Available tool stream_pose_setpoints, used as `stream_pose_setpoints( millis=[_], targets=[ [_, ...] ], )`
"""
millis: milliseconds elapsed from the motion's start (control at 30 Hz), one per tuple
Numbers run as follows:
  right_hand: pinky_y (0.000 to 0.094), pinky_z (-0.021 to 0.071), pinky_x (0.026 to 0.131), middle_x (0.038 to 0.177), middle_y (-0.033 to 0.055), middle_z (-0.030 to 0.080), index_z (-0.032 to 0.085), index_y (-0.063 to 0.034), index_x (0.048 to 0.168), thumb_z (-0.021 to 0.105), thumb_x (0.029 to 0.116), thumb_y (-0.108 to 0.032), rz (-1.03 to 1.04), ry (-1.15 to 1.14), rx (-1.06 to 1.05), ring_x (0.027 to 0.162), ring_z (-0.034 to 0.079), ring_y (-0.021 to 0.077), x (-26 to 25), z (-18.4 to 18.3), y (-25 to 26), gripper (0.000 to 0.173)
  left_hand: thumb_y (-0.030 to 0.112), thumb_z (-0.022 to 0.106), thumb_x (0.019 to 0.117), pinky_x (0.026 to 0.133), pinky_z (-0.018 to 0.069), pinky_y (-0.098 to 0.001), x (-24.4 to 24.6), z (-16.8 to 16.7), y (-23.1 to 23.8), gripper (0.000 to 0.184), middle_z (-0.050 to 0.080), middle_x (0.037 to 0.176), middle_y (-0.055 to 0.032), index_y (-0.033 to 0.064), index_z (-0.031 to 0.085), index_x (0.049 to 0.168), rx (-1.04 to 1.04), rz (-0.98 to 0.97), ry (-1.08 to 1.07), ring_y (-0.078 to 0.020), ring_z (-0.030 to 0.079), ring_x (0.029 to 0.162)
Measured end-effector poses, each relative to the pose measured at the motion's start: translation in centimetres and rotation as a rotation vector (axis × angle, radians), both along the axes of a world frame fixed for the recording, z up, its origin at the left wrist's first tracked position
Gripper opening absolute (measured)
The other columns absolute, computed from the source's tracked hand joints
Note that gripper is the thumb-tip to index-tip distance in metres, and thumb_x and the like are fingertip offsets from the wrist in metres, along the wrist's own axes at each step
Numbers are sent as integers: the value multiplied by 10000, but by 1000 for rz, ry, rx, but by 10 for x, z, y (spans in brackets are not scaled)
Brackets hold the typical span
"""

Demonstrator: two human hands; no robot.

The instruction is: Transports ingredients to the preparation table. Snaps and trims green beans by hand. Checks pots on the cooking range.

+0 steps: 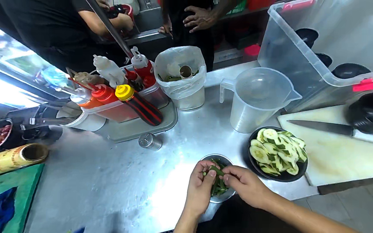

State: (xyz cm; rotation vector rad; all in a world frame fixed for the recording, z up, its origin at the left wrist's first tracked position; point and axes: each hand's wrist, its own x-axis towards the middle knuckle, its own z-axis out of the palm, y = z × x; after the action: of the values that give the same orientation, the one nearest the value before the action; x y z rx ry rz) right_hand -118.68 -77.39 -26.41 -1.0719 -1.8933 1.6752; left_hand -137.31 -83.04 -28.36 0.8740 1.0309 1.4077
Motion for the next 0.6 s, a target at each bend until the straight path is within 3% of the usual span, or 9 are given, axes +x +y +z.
stream_pose_setpoints(
  millis=[100,200,333,400,467,600],
  targets=[
    [195,496,671,850,-15,675,720,-70,949,500,1008,-174,-54,48,90,742,595,9,3,-5,-2,251,148,582,1022,793,597,-305,5,10,-8,235,692,1085,-88,-9,628,1191,73,-6,237,-146,682,925],
    [199,490,646,796,-11,651,705,-72,838,526,964,-154,-119,114,193,733,594,19,4,-11,-6,234,153,582,1028,839,605,-315,13,10,-12,213,692,1151,-95,21,683,1161,143,11,375,-159,685,1003],
    [201,459,596,759,-49,649,719,-114,798,539,924,-116,-197,180,-4,676,571,12,7,-6,-11,219,157,593,1026,907,586,-342,19,8,-13,198,691,1168,-110,31,701,1134,195,17,332,-194,667,1085],
    [201,424,545,718,-49,639,728,-125,797,527,905,-96,-240,259,-199,609,534,15,6,-1,-12,229,179,606,1028,803,586,-295,24,5,-14,218,692,1125,-112,12,691,1141,164,26,166,-148,673,948],
    [202,428,545,693,-42,619,726,-116,807,528,918,-88,-263,352,-328,594,525,24,5,1,-13,229,193,637,1012,687,520,-252,34,2,-15,230,669,1078,-111,19,686,1154,93,43,-126,-103,606,800],
    [202,470,616,771,-38,651,725,-95,834,531,961,-94,-160,482,-215,688,572,20,5,-7,-11,232,180,643,1006,719,552,-269,40,-1,-16,196,667,1009,-87,58,677,1157,-106,13,-758,-117,632,785]
  ],
)
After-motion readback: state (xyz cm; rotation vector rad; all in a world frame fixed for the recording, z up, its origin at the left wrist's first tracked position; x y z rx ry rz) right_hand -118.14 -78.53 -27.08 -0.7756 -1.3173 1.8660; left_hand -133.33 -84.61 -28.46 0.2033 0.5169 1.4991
